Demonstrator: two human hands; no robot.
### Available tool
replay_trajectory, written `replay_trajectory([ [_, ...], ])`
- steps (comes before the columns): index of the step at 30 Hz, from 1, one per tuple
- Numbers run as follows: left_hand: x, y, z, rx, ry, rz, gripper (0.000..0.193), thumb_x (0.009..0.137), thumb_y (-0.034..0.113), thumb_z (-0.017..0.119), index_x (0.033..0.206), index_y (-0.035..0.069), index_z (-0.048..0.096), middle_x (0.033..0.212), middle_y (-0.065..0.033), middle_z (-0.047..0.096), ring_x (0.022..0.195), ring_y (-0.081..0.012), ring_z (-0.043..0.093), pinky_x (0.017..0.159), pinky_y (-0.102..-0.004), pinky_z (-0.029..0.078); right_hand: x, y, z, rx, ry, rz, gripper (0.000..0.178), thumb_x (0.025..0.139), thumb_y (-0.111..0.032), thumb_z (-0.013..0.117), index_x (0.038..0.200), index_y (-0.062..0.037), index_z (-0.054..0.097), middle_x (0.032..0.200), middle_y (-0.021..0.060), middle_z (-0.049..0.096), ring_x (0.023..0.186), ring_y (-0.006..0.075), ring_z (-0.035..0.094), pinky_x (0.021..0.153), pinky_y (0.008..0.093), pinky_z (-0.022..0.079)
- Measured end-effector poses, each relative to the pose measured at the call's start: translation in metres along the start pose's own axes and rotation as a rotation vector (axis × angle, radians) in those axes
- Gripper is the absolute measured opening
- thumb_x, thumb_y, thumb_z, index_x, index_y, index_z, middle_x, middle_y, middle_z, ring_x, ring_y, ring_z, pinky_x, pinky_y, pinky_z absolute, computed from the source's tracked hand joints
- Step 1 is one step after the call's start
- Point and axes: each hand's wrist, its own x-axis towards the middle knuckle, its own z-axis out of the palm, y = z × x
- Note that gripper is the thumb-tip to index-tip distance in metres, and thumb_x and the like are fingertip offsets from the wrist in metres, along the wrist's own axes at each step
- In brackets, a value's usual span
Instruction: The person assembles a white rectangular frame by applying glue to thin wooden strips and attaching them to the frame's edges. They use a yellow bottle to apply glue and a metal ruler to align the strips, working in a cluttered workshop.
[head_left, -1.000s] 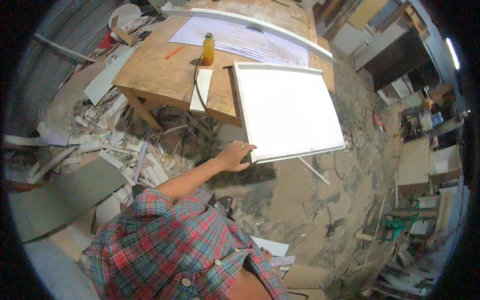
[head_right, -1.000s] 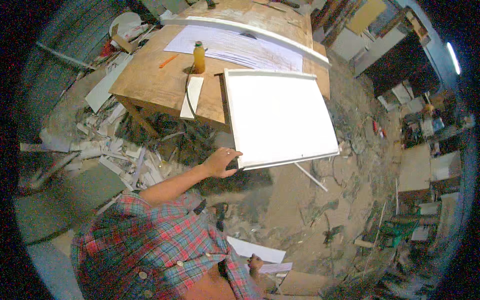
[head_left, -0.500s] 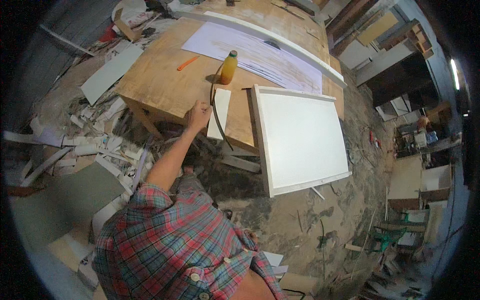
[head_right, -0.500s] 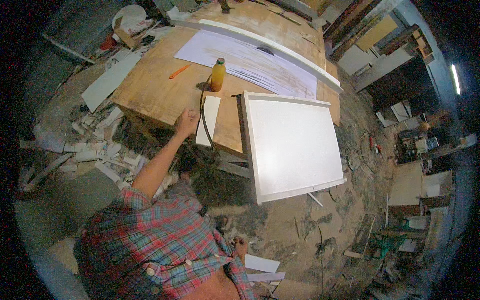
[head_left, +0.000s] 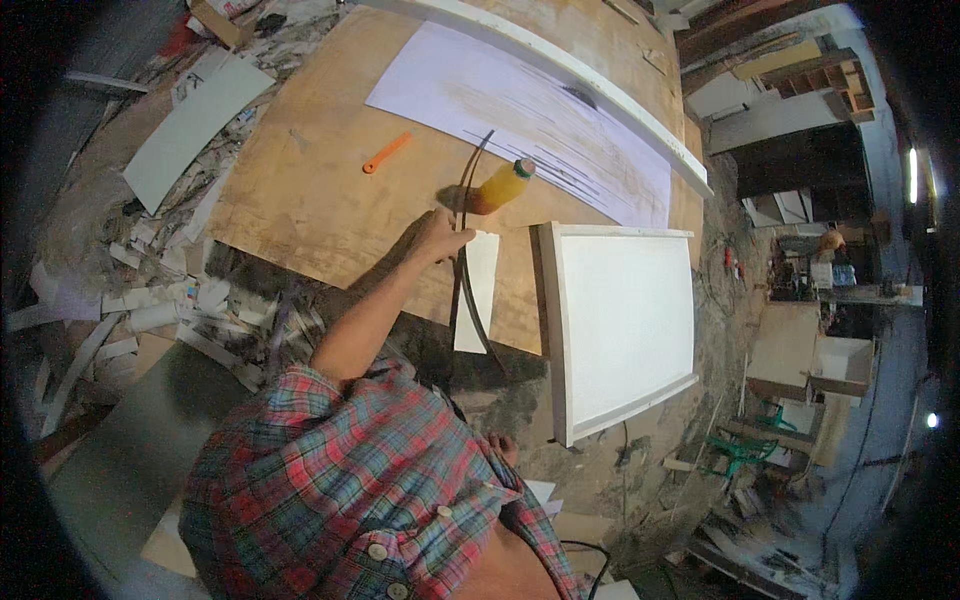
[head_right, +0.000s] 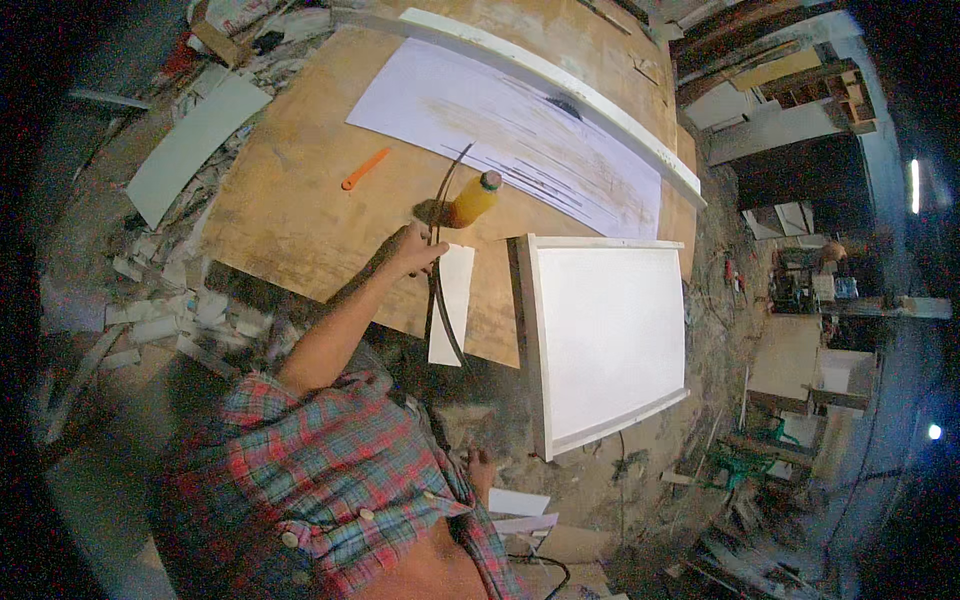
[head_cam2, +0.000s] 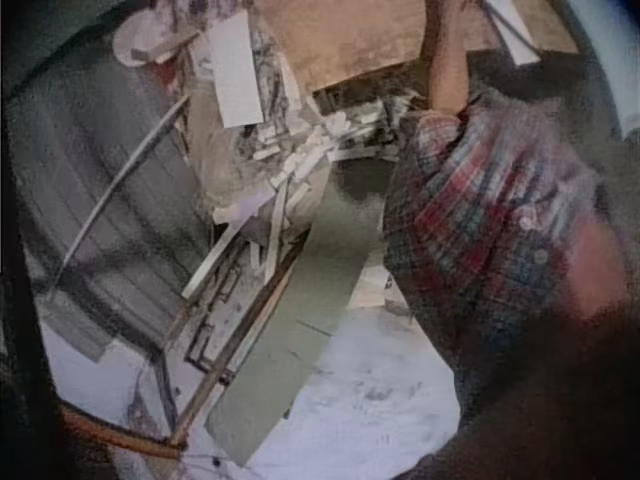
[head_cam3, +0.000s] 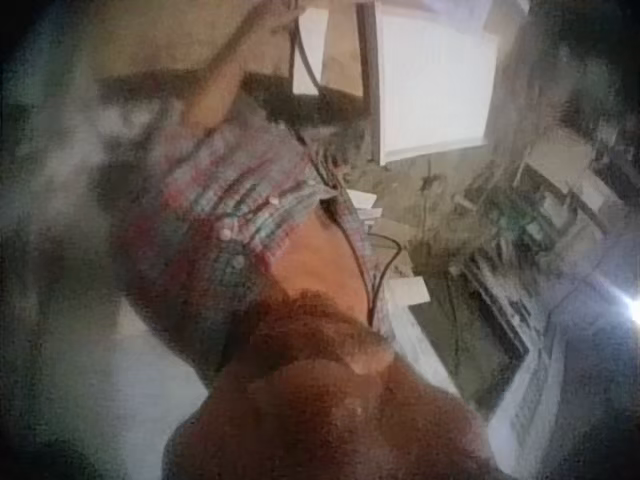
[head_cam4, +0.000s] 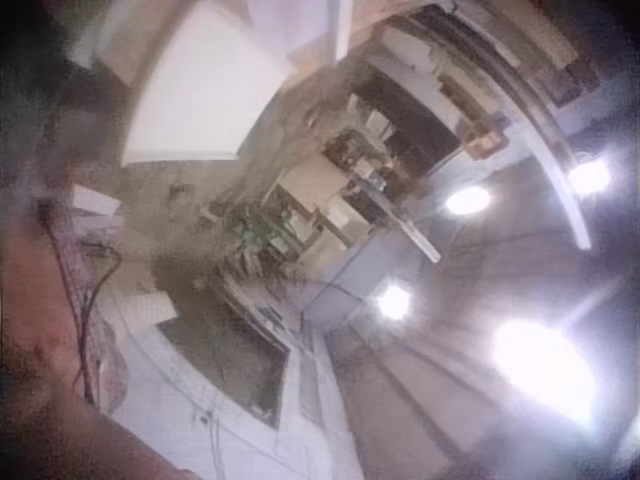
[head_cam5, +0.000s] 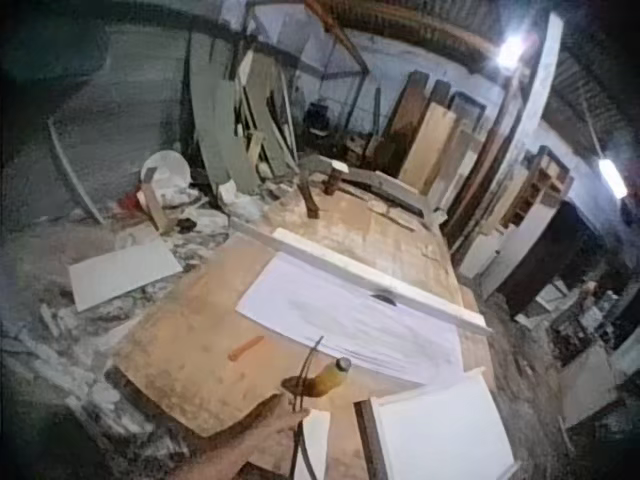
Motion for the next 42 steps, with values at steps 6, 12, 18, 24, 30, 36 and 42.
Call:
replay_trajectory([
  [6, 0.011, -0.006, -0.003, -0.119, -0.213, -0.084, 0.06, 0.08, 0.029, 0.075, 0.122, -0.005, 0.05, 0.088, -0.0165, 0.068, 0.066, -0.0162, 0.067, 0.052, -0.0326, 0.055, -0.018, -0.077, 0.033, -0.274, -0.093, -0.327, 0.03, 0.096, -0.026, 0.06, 0.109, 0.0001, 0.066, 0.093, 0.016, 0.072, 0.084, 0.0257, 0.069, 0.074, 0.0383, 0.052],
  [12, -0.009, 0.027, -0.043, -0.416, -0.3, 0.04, 0.043, 0.091, 0.021, 0.067, 0.128, 0.003, 0.054, 0.099, -0.0086, 0.068, 0.078, -0.0159, 0.068, 0.066, -0.0294, 0.059, -0.014, -0.125, 0.014, -0.272, 0.14, -0.237, 0.029, 0.095, -0.02, 0.064, 0.111, 0.0038, 0.064, 0.091, 0.0118, 0.07, 0.076, 0.0186, 0.065, 0.07, 0.0324, 0.051],
  [18, -0.019, 0.06, -0.094, -0.798, -0.349, 0.263, 0.043, 0.096, 0.018, 0.062, 0.137, 0.007, 0.05, 0.103, -0.0056, 0.066, 0.094, -0.0143, 0.065, 0.077, -0.0298, 0.055, -0.049, -0.359, 0.069, -0.011, 0.106, -0.44, 0.03, 0.098, -0.022, 0.061, 0.114, 0.0033, 0.065, 0.097, 0.0098, 0.069, 0.08, 0.0151, 0.062, 0.071, 0.0294, 0.051],
  [24, -0.006, 0.101, -0.156, -0.639, -0.38, 0.516, 0.047, 0.094, 0.023, 0.067, 0.136, 0.008, 0.054, 0.096, -0.0018, 0.066, 0.088, -0.0118, 0.063, 0.078, -0.0266, 0.053, -0.047, -0.519, 0.143, 0.056, -0.176, -0.787, 0.029, 0.097, -0.017, 0.061, 0.115, 0.005, 0.064, 0.105, 0.0123, 0.069, 0.091, 0.0165, 0.064, 0.081, 0.0307, 0.053],
  [30, -0.022, 0.174, -0.252, 0.022, -0.289, 0.613, 0.04, 0.091, 0.017, 0.069, 0.13, 0.007, 0.063, 0.092, 0.0007, 0.067, 0.08, -0.0083, 0.06, 0.069, -0.0247, 0.05, -0.096, -0.637, 0.145, -0.229, 0.049, -1.386, 0.028, 0.083, -0.005, 0.072, 0.111, -0.0037, 0.067, 0.1, 0.0147, 0.069, 0.092, 0.0248, 0.067, 0.083, 0.032, 0.051],
  [36, -0.077, 0.298, -0.263, 0.822, -0.357, 0.836, 0.04, 0.087, 0.022, 0.071, 0.126, 0.012, 0.065, 0.094, -0.0083, 0.069, 0.079, -0.0171, 0.063, 0.074, -0.0324, 0.05, -0.09, -0.736, 0.098, -0.87, 0.21, -1.714, 0.035, 0.088, -0.02, 0.069, 0.122, -0.0119, 0.066, 0.117, 0.0138, 0.065, 0.104, 0.0354, 0.061, 0.089, 0.0424, 0.05],
  [42, -0.062, 0.389, -0.229, 1.14, -0.461, 0.983, 0.029, 0.088, 0.022, 0.07, 0.115, 0.012, 0.071, 0.088, -0.0123, 0.07, 0.078, -0.0223, 0.066, 0.072, -0.0367, 0.051, -0.009, -0.717, 0.062, -0.865, -0.363, -1.078, 0.028, 0.095, -0.028, 0.065, 0.104, -0.0024, 0.07, 0.077, 0.0099, 0.068, 0.068, 0.0166, 0.061, 0.064, 0.0317, 0.05],
])
